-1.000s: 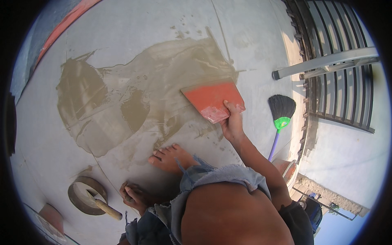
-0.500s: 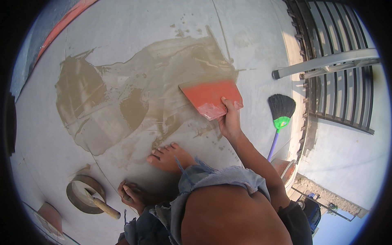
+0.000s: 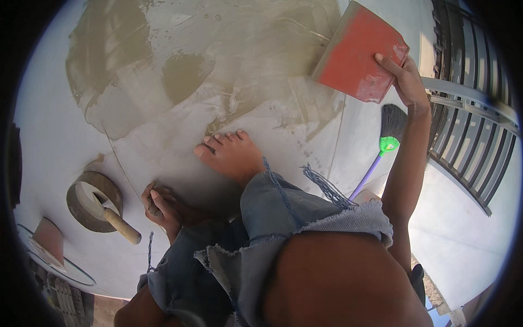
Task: The person mixes a cement-like substance in a metal bowl using a trowel, then pours it onto the tiled floor and spreads it with a red trowel. The person repeatedly scoops and spreads the mixture to cover a section of the floor.
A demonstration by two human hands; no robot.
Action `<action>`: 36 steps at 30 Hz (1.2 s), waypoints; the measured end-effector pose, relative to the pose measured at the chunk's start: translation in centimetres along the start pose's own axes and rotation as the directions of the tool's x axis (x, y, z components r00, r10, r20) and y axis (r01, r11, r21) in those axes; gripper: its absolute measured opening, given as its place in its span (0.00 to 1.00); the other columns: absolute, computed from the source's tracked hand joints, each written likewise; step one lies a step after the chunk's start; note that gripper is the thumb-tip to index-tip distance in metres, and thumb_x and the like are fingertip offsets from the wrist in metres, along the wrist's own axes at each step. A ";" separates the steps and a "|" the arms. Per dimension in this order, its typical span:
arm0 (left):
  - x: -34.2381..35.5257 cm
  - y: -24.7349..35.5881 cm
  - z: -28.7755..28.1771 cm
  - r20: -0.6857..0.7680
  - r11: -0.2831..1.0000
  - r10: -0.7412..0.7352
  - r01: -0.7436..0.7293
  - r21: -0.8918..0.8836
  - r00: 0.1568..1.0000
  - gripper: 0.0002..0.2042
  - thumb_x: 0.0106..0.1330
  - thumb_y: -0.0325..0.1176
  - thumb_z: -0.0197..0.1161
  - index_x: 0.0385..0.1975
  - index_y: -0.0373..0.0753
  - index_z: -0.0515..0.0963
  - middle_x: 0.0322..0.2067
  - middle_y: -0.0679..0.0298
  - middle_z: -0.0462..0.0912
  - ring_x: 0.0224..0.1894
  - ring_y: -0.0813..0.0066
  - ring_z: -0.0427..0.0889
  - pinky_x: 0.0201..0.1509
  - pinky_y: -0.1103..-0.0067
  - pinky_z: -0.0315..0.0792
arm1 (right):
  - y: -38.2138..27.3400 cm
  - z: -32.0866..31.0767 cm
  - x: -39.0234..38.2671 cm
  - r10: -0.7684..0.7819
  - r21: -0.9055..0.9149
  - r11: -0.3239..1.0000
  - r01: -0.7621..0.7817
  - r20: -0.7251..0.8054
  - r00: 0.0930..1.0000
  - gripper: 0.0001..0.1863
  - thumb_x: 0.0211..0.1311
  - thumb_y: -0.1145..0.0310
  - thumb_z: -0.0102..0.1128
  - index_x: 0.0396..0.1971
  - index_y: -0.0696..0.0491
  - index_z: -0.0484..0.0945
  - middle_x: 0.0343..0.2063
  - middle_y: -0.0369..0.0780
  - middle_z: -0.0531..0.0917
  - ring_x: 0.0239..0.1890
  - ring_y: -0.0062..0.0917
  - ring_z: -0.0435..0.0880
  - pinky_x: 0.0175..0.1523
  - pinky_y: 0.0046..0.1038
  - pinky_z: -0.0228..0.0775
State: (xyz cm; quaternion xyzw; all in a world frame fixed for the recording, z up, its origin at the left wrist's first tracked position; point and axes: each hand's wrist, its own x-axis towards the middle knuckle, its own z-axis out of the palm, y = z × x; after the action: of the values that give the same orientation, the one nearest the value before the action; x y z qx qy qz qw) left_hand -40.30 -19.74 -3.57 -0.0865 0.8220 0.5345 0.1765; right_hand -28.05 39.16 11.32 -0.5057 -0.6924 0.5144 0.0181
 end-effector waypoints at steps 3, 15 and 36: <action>0.0 -0.5 -0.2 -0.018 0.999 0.047 -0.047 0.013 0.999 0.20 0.81 0.44 0.54 0.53 0.29 0.79 0.27 0.62 0.81 0.26 0.80 0.75 0.33 0.81 0.71 | 0.9 -2.5 4.9 -0.042 -0.166 0.986 0.032 -0.056 0.998 0.33 0.68 0.61 0.74 0.67 0.58 0.71 0.52 0.45 0.86 0.52 0.29 0.89 0.57 0.33 0.83; -0.4 -1.0 -0.9 0.040 0.996 0.037 -0.040 0.078 0.999 0.16 0.82 0.37 0.52 0.55 0.29 0.77 0.29 0.61 0.82 0.26 0.82 0.76 0.31 0.83 0.70 | 0.7 3.3 10.7 -0.281 -0.196 0.941 0.275 0.000 0.960 0.40 0.67 0.61 0.75 0.74 0.58 0.67 0.48 0.48 0.89 0.46 0.28 0.91 0.52 0.29 0.85; 0.0 -0.3 -0.3 0.061 0.999 0.024 -0.026 0.045 0.998 0.16 0.82 0.36 0.53 0.54 0.29 0.78 0.26 0.64 0.80 0.26 0.83 0.74 0.33 0.82 0.70 | -6.4 10.1 5.1 -0.487 -0.227 0.857 0.463 -0.061 0.871 0.33 0.68 0.65 0.75 0.69 0.58 0.73 0.44 0.44 0.91 0.45 0.24 0.91 0.52 0.29 0.84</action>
State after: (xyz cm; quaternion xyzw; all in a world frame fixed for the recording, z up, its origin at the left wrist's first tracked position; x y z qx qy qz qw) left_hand -40.24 -20.18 -3.74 -0.0560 0.8295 0.5199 0.1964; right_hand -40.40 36.09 8.75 -0.3471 -0.8427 0.3896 0.1324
